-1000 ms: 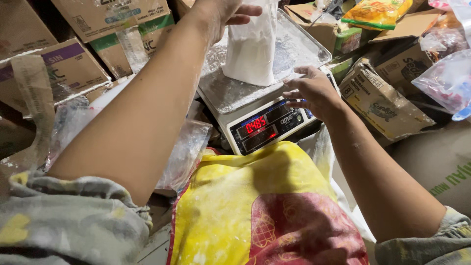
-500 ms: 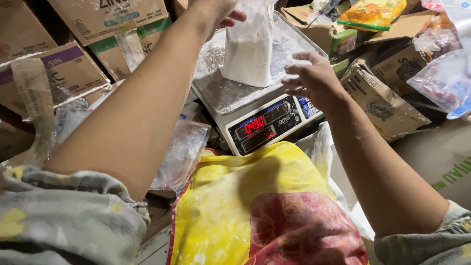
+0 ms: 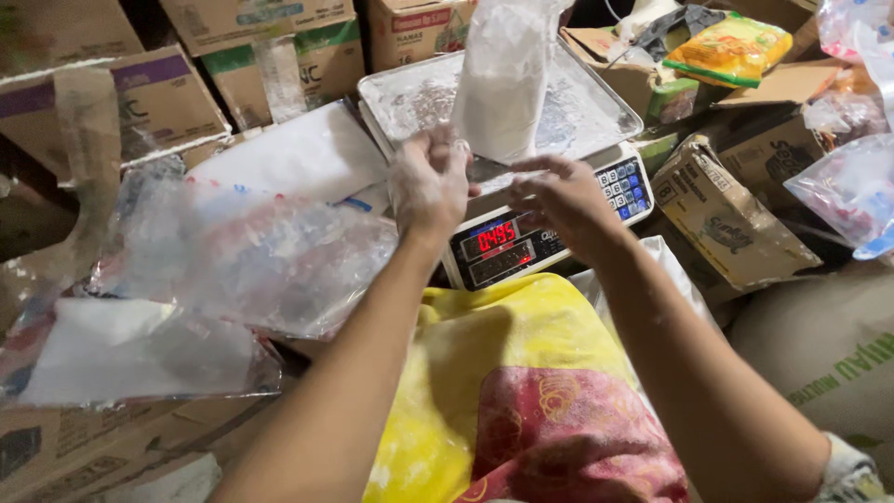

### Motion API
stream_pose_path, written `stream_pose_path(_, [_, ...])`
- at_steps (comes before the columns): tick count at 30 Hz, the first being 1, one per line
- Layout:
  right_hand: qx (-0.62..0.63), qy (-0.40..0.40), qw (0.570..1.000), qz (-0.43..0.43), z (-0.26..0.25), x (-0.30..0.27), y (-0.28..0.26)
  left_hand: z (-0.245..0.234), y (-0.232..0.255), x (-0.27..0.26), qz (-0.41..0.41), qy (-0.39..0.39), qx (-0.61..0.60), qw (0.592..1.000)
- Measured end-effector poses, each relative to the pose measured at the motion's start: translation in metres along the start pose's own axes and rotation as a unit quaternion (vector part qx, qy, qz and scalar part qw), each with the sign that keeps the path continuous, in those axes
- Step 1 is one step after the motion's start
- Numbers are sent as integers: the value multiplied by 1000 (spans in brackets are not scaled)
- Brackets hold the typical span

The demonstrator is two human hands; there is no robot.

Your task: The person scoops white powder from a large sack into small plastic bags using a scoop, places each bag on a digital scale to measure the weight, and ties the bags shut. The process is repeated for multiple bags.

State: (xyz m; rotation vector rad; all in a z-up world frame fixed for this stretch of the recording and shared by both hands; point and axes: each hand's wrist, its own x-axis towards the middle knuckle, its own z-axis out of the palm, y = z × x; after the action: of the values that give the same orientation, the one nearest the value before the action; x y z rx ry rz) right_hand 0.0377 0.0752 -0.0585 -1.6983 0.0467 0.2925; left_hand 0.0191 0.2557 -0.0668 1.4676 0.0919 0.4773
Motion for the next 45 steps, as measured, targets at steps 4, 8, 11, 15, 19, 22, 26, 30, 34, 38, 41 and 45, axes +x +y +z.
stream_pose_path(4, [-20, -32, 999, -1, 31, -14, 24, -17, -23, -24, -71, 14, -65, 995])
stream_pose_path(8, [-65, -63, 996, 4, 59, -27, 40, -48, -37, -28, -118, 79, -50, 989])
stream_pose_path(11, [-100, -63, 993, 11, 74, -38, 51, -81, -42, -32, -90, 107, -38, 989])
stream_pose_path(15, [-115, -69, 990, 37, 82, -52, 59, -106, -43, -42, -156, 124, -59, 978])
stream_pose_path(19, [-125, -70, 988, 56, 86, -64, 64, -108, -43, -57, -210, 86, -31, 973])
stream_pose_path(22, [-138, -84, 986, 36, 85, -69, 67, -106, -42, -64, -217, 84, -15, 972])
stream_pose_path(26, [-144, -79, 986, 30, 81, -71, 67, -107, -42, -70, -183, 82, -24, 979])
stream_pose_path(30, [-120, -49, 991, 32, 70, -72, 67, -101, -45, -73, -142, 63, 7, 988])
stream_pose_path(34, [-108, -16, 994, 32, 44, -74, 63, -80, -42, -74, -140, 49, 31, 988])
stream_pose_path(38, [-83, 20, 995, 43, 7, -79, 62, -57, -38, -76, -112, 30, 52, 992])
stream_pose_path(41, [-70, 51, 995, 44, -24, -82, 63, -38, -37, -80, -67, 10, 3, 998])
stream_pose_path(45, [-56, 126, 989, 46, -76, -88, 59, -5, -32, -84, -100, -22, 36, 994])
